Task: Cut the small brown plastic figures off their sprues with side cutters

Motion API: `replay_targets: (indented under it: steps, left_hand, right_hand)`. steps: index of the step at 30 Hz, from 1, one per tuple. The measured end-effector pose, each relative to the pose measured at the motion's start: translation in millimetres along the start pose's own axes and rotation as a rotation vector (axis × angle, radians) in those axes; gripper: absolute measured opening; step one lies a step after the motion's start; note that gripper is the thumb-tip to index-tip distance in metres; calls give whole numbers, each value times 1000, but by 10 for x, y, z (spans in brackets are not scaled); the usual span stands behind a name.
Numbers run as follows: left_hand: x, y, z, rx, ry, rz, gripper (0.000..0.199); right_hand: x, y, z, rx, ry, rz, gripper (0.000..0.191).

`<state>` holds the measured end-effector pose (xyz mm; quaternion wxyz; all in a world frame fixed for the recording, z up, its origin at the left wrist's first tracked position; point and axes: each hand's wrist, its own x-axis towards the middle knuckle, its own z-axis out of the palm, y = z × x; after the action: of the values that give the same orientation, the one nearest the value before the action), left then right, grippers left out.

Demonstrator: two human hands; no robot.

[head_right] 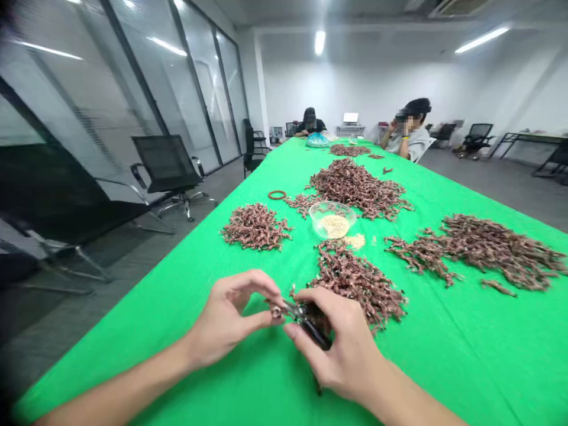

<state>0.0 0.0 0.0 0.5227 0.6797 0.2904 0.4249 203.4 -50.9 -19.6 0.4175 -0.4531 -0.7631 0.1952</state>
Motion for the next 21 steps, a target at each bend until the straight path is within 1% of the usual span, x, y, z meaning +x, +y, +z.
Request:
replay_targets:
  steps: [3, 6, 7, 9, 10, 11, 13, 15, 18, 21]
  left_hand:
    - [-36, 14, 4, 16, -62, 6, 19]
    - [-45, 29, 4, 54, -70, 0, 21]
    - [-43, 30, 3, 58, -49, -6, 27]
    - [-37, 20, 0, 28, 9, -38, 46]
    - [-35, 8, 1, -9, 23, -69, 55]
    - [-34, -9, 4, -56, 14, -113, 58]
    - [-38, -48, 21, -161, -51, -221, 48]
    - [-50, -83, 51, -267, -76, -312, 38]
    - [-74, -97, 101, -414, -24, -375, 36]
    - [-96, -78, 131, -511, -48, -410, 28]
  right_hand:
    - [-4, -26, 17, 94, -69, -34, 14]
    - [-10, -41, 38, 145, -69, -34, 7]
    - [-12, -41, 46, 152, -42, -25, 6]
    - [-12, -34, 62, 158, 32, 16, 5]
    - [-11, -29, 68, 159, 65, 47, 5]
    - [-8, -24, 74, 159, 88, 79, 7]
    - [0, -23, 81, 165, 102, 128, 10]
    - [8, -37, 87, 175, 105, 134, 11]
    - [11, -75, 104, 170, 107, 94, 9]
    - [0, -92, 131, 162, 97, 49, 7]
